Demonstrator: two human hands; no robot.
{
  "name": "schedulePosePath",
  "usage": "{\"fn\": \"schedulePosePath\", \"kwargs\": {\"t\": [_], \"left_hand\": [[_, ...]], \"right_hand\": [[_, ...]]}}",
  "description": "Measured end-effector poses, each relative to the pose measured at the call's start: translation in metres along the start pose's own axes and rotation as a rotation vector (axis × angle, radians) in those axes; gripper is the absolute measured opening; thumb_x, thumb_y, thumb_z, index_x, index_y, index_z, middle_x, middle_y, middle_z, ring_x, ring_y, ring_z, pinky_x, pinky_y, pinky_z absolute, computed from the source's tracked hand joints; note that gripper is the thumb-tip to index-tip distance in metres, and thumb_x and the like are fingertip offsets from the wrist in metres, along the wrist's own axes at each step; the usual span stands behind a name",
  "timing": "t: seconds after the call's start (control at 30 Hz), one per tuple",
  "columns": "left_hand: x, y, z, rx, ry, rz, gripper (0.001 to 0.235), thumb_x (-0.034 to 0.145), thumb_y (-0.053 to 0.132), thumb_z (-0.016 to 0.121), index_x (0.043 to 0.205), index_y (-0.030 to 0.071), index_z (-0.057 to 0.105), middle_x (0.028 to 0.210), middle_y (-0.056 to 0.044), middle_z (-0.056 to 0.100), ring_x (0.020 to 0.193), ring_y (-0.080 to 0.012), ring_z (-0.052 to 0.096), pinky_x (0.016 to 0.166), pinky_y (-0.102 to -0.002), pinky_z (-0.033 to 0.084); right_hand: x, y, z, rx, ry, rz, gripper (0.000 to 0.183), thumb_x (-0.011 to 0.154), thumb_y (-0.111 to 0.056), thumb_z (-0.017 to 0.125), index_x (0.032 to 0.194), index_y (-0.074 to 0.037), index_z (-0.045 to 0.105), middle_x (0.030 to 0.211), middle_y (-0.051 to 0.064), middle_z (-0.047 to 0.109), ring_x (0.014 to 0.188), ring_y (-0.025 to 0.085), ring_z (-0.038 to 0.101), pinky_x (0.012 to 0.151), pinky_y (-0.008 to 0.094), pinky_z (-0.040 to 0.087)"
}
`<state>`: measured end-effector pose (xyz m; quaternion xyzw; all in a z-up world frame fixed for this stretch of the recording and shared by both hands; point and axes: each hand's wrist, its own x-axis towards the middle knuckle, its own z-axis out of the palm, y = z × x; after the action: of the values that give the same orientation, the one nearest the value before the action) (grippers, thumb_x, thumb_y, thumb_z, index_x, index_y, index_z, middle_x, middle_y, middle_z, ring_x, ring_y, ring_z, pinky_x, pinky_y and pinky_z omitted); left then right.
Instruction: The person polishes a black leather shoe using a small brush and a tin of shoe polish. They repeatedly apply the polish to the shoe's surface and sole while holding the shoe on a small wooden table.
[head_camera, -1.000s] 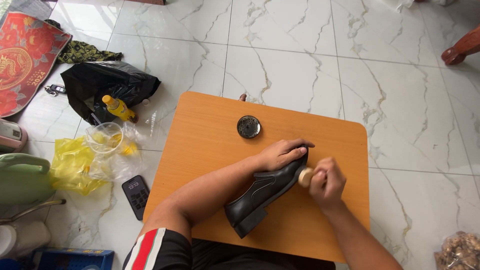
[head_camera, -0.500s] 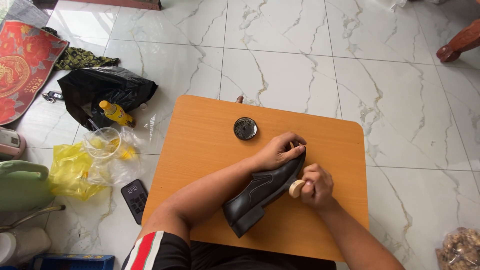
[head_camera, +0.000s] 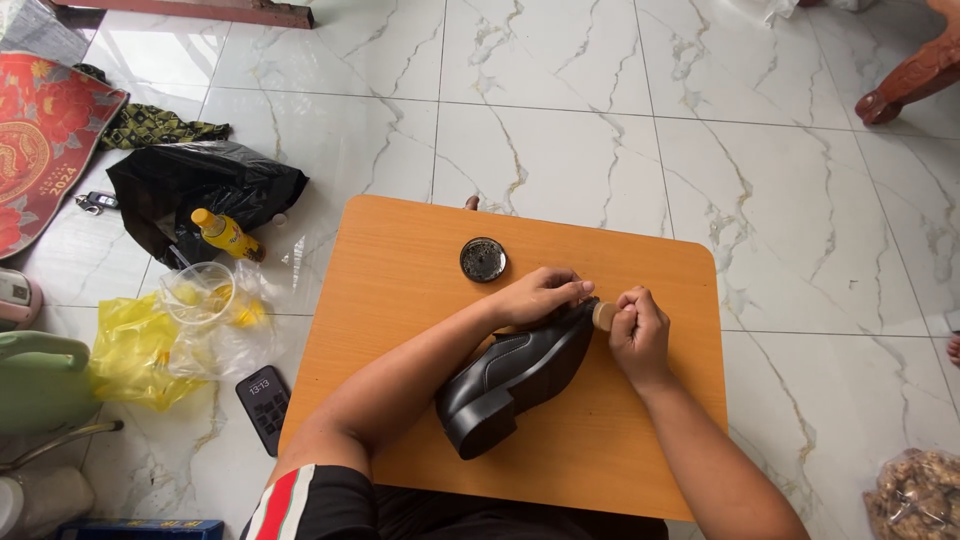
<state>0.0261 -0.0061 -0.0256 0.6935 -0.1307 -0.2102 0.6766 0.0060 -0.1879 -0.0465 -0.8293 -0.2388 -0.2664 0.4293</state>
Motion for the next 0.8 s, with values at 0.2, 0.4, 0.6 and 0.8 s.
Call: {"fn": "schedulePosePath", "kwargs": {"t": [0.2, 0.4, 0.6, 0.8], "left_hand": [[-0.01, 0.02, -0.008, 0.185, -0.318, -0.191, 0.08, 0.056, 0.051, 0.071, 0.118, 0.009, 0.043, 0.094, -0.01, 0.049, 0.085, -0.0189, 0.052, 0.069, -0.03, 0.049], [0.002, -0.006, -0.007, 0.134, -0.157, 0.02, 0.055, 0.066, 0.025, 0.066, 0.114, 0.005, 0.049, 0.087, -0.012, 0.058, 0.086, -0.0225, 0.056, 0.077, -0.035, 0.046], [0.006, -0.018, -0.003, -0.074, 0.065, 0.208, 0.036, 0.079, 0.025, 0.06, 0.108, 0.005, 0.054, 0.087, -0.013, 0.06, 0.087, -0.0197, 0.056, 0.079, -0.035, 0.045], [0.01, -0.022, -0.006, -0.045, 0.053, 0.263, 0.032, 0.085, 0.028, 0.053, 0.11, 0.008, 0.054, 0.085, -0.011, 0.061, 0.085, -0.0181, 0.058, 0.077, -0.034, 0.046]], "right_hand": [[0.005, -0.004, 0.001, -0.068, 0.007, 0.104, 0.013, 0.081, -0.004, 0.038, 0.07, -0.008, 0.045, 0.057, 0.014, 0.046, 0.054, 0.034, 0.051, 0.049, 0.035, 0.042], [0.006, -0.011, 0.001, -0.066, 0.034, 0.146, 0.015, 0.088, -0.011, 0.043, 0.076, -0.007, 0.052, 0.061, 0.015, 0.052, 0.06, 0.033, 0.055, 0.05, 0.035, 0.044], [-0.013, 0.002, 0.006, -0.002, -0.119, -0.195, 0.026, 0.076, -0.032, 0.059, 0.096, -0.015, 0.06, 0.07, -0.001, 0.054, 0.059, 0.02, 0.056, 0.052, 0.033, 0.047], [0.019, -0.005, -0.003, -0.107, 0.001, -0.042, 0.012, 0.089, -0.019, 0.052, 0.081, -0.012, 0.057, 0.067, 0.003, 0.043, 0.058, 0.025, 0.051, 0.051, 0.035, 0.045]]}}
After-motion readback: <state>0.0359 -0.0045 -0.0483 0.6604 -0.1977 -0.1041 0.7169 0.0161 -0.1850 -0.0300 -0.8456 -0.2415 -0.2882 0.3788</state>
